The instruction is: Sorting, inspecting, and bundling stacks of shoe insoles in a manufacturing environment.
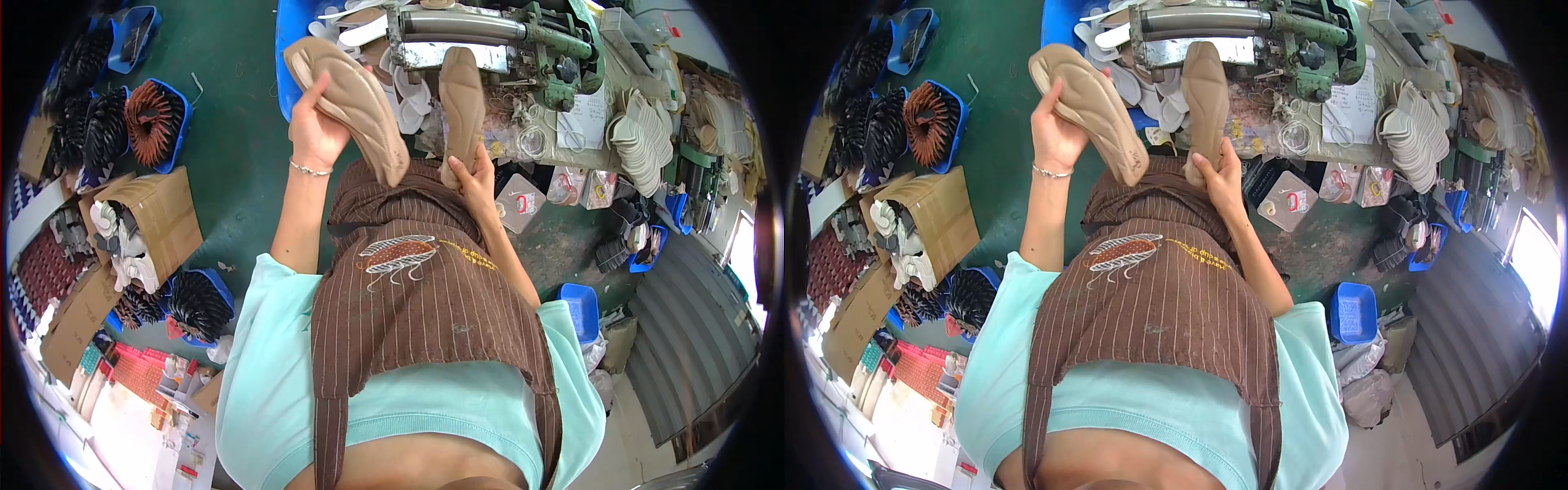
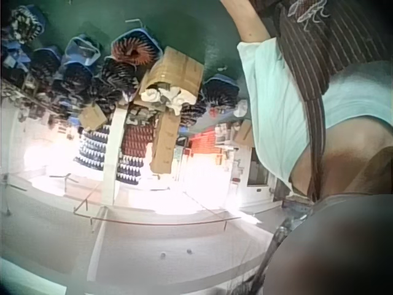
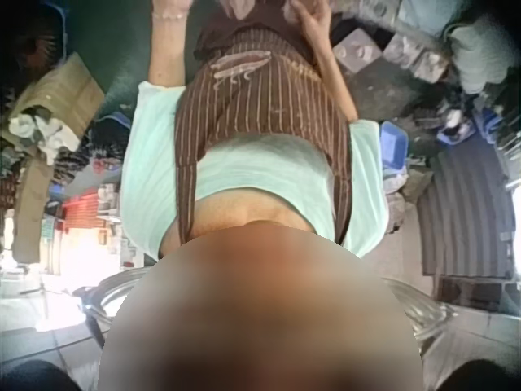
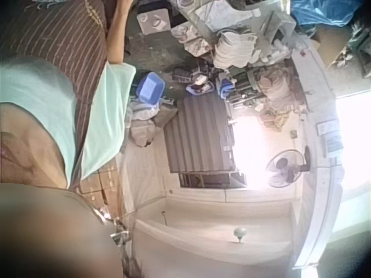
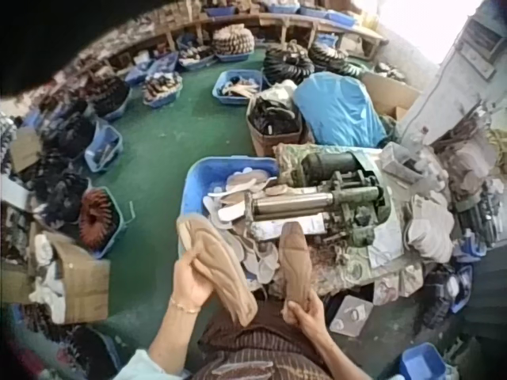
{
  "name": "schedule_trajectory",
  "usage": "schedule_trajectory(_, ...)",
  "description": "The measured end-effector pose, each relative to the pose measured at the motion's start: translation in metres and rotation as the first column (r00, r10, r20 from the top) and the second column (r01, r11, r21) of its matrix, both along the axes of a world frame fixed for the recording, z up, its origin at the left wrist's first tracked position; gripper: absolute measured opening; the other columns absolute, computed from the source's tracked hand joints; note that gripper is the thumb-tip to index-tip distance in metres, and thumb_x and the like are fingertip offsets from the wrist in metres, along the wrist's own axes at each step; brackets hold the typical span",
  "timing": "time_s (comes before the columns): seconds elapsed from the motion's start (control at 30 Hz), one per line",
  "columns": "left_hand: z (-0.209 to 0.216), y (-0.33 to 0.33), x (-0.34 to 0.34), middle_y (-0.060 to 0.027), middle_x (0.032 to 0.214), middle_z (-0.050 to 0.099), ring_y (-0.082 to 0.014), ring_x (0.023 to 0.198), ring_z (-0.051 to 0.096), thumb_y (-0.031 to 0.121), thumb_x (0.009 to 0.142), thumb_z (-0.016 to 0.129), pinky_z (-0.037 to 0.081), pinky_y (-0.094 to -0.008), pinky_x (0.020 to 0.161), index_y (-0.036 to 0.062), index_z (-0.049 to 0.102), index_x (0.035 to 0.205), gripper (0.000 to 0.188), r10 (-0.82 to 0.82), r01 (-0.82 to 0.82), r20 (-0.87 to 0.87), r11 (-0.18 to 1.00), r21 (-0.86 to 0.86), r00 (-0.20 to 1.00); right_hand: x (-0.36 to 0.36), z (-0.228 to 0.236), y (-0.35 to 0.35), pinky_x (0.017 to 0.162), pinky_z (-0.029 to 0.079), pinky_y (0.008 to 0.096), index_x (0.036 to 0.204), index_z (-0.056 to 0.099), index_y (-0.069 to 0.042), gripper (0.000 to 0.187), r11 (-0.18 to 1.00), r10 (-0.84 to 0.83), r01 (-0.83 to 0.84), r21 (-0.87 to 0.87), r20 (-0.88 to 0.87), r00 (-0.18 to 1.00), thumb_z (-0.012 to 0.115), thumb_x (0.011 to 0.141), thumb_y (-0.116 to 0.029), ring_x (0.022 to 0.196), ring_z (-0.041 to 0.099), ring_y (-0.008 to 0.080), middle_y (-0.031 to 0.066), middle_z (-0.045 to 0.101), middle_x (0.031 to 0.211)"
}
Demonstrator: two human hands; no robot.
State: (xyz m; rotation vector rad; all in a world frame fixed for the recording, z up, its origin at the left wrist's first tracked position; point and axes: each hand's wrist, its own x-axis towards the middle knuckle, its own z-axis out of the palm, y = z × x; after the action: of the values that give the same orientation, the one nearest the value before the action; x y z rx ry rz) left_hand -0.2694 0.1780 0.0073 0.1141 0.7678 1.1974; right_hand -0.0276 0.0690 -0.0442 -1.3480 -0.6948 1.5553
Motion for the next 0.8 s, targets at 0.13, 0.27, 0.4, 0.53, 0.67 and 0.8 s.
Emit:
schedule_trajectory(0.13,-0.002,-0.014,0.014,-0.0139,0.117,0.056,-0.0252,0.109,0.054,0.022,0.089,0.060,0.043,-0.0425,0.096,0.0014,0.046,0.122,0.041,-0.058,0.062,0.100,0.997,-0.037,0.993,0.008,-0.019,0.038,0.059,0.049,0.0253,0.108,0.050,0.000,0.026,0.992,0.049,-0.031,-0.119,0.153,0.987,0.062,0.085,-0.004,0.065,0.060,0.0120,0.0072,0.062,0.088)
schedule_trajectory(0.27,-0.003,-0.021,0.027,-0.0074,0.108,0.059,-0.0186,0.101,0.057,0.017,0.086,0.064,0.046,-0.0354,0.089,0.0034,0.050,0.116,0.036,-0.070,0.067,-0.080,0.997,-0.043,0.994,-0.012,0.002,0.055,0.060,0.048,0.0246,0.110,0.053,0.000,0.028,0.995,0.051,-0.053,-0.082,-0.031,0.998,0.063,0.085,-0.008,0.068,0.060,0.0112,0.0059,0.062,0.090)
schedule_trajectory(0.4,0.001,-0.025,0.029,-0.0065,0.106,0.060,-0.0160,0.096,0.059,0.015,0.086,0.065,0.048,-0.0313,0.084,0.0022,0.052,0.115,0.034,-0.082,0.092,-0.198,0.995,0.042,0.977,-0.027,0.030,0.024,0.072,0.049,0.0250,0.121,0.049,-0.002,0.037,0.999,0.030,-0.026,0.032,-0.108,0.994,0.062,0.086,-0.005,0.082,0.060,0.0092,0.0040,0.061,0.099)
schedule_trajectory(0.53,0.006,-0.027,0.029,-0.0114,0.109,0.062,-0.0184,0.098,0.061,0.016,0.087,0.063,0.049,-0.0326,0.086,0.0009,0.051,0.117,0.036,-0.129,0.148,-0.213,0.986,0.076,0.968,-0.007,0.021,0.004,0.070,0.050,0.0252,0.121,0.047,-0.001,0.038,0.996,-0.050,0.032,-0.079,-0.229,0.972,0.062,0.086,-0.004,0.078,0.060,0.0106,0.0047,0.061,0.097)
schedule_trajectory(0.67,0.001,-0.033,0.024,-0.0159,0.113,0.061,-0.0219,0.104,0.058,0.017,0.088,0.060,0.046,-0.0351,0.092,-0.0008,0.048,0.122,0.041,-0.124,0.132,-0.197,0.991,0.027,0.973,-0.001,0.019,0.017,0.065,0.050,0.0252,0.118,0.048,-0.002,0.035,0.997,-0.027,0.006,-0.079,-0.269,0.963,0.062,0.086,-0.005,0.073,0.060,0.0122,0.0042,0.060,0.091)
schedule_trajectory(0.8,-0.001,-0.034,0.023,-0.0080,0.103,0.062,-0.0174,0.095,0.061,0.012,0.084,0.065,0.050,-0.0323,0.084,0.0029,0.053,0.115,0.035,-0.108,0.101,-0.159,0.994,-0.052,0.981,-0.005,0.025,0.020,0.062,0.051,0.0248,0.119,0.047,-0.002,0.037,0.998,-0.029,0.006,-0.066,-0.340,0.940,0.062,0.085,-0.007,0.070,0.060,0.0130,0.0045,0.059,0.089)
